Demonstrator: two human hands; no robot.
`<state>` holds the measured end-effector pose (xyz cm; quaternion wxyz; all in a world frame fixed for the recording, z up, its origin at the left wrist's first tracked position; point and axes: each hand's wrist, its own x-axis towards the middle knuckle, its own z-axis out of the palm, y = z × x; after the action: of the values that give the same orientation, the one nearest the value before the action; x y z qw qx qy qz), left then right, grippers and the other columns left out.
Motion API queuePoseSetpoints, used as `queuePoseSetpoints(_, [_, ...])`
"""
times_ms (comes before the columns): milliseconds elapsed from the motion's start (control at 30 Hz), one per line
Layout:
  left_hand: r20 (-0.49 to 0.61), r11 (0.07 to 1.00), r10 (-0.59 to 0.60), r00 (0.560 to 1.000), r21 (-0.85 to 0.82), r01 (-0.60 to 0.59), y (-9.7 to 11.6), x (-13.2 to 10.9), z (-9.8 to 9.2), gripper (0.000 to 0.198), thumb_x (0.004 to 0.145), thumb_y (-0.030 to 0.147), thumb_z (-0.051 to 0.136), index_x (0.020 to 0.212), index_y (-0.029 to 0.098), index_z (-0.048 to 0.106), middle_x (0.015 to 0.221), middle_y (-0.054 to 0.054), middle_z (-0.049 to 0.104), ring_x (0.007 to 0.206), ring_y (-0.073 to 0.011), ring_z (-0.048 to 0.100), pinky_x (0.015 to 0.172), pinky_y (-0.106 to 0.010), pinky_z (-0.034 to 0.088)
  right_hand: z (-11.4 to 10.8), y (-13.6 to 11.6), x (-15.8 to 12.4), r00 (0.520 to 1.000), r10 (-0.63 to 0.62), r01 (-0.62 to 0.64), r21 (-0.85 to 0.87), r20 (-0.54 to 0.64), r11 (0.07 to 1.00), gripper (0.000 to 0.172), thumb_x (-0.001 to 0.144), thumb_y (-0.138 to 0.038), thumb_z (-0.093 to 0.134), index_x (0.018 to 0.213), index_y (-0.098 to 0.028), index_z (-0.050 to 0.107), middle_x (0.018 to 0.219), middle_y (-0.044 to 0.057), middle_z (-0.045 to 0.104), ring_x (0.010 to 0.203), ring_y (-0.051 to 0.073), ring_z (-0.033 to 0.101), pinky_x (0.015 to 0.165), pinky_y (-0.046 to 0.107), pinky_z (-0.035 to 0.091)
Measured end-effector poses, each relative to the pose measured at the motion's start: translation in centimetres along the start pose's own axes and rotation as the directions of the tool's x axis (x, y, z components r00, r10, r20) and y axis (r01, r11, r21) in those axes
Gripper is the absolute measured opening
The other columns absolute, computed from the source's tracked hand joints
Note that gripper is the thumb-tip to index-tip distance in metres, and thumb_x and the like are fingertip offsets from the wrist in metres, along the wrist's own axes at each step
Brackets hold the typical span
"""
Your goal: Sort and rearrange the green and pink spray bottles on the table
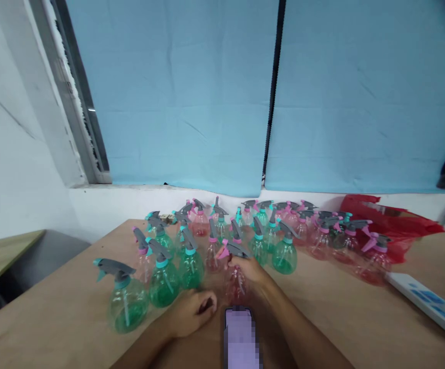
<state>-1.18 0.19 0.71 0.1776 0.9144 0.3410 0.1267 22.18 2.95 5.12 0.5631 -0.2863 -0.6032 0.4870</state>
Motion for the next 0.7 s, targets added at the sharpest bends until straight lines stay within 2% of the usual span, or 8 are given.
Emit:
queuePoseSetpoints(133, [-0.006, 1.0, 0.0, 1.0, 0.009, 0.0, 0.2, 0.0, -0.2, 0.009, 0.095, 0.026, 0.056, 0.095, 0.025, 0.065, 0.071, 0.006, 0.061, 0.063, -0.0123, 0.056, 0.059, -0.022, 0.031, -0.1, 0.0, 0.1, 1.0, 0.011, -0.011, 0.013, 0.027, 1.0, 0.017, 0.061, -0.02, 0.059, 0.073, -0.023, 0.071, 0.06, -0.003, 0.065, 0.059, 0.016, 0.057, 0.065, 0.029, 0.045])
queuePoseSetpoints(333, [-0.003, 1.0, -0.012, 1.0, 0.007, 0.012, 0.4, 0.0, -0.3, 0.009, 0.094, 0.024, 0.056, 0.093, 0.025, 0.066, 0.068, 0.006, 0.06, 0.062, -0.0128, 0.056, 0.059, -0.023, 0.032, 0.4, 0.7, -0.2, 0.996, -0.015, 0.017, 0.02, -0.083, 1.0, 0.012, 0.06, -0.018, 0.059, 0.066, -0.022, 0.067, 0.063, -0.001, 0.066, 0.061, 0.016, 0.058, 0.064, 0.029, 0.046])
queuePoseSetpoints(567, [-0.013, 1.0, 0.009, 1.0, 0.003, -0.009, 0.4, 0.0, -0.3, 0.009, 0.094, 0.024, 0.056, 0.093, 0.025, 0.065, 0.07, 0.006, 0.061, 0.063, -0.0129, 0.057, 0.06, -0.023, 0.033, 0.7, -0.6, 0.0, 1.0, -0.02, 0.021, -0.022, 0.012, 1.0, 0.017, 0.061, -0.016, 0.057, 0.071, -0.023, 0.069, 0.063, -0.003, 0.067, 0.061, 0.016, 0.057, 0.065, 0.029, 0.046])
queuePoseSetpoints(700, [-0.022, 1.0, 0.018, 1.0, 0.008, -0.017, 0.3, 0.0, -0.3, 0.008, 0.094, 0.025, 0.056, 0.093, 0.026, 0.065, 0.07, 0.006, 0.061, 0.064, -0.0129, 0.057, 0.061, -0.023, 0.033, 0.8, 0.0, -0.1, 1.0, -0.005, 0.004, -0.015, -0.028, 1.0, 0.015, 0.061, -0.016, 0.058, 0.07, -0.022, 0.068, 0.067, -0.001, 0.067, 0.062, 0.015, 0.056, 0.063, 0.028, 0.044])
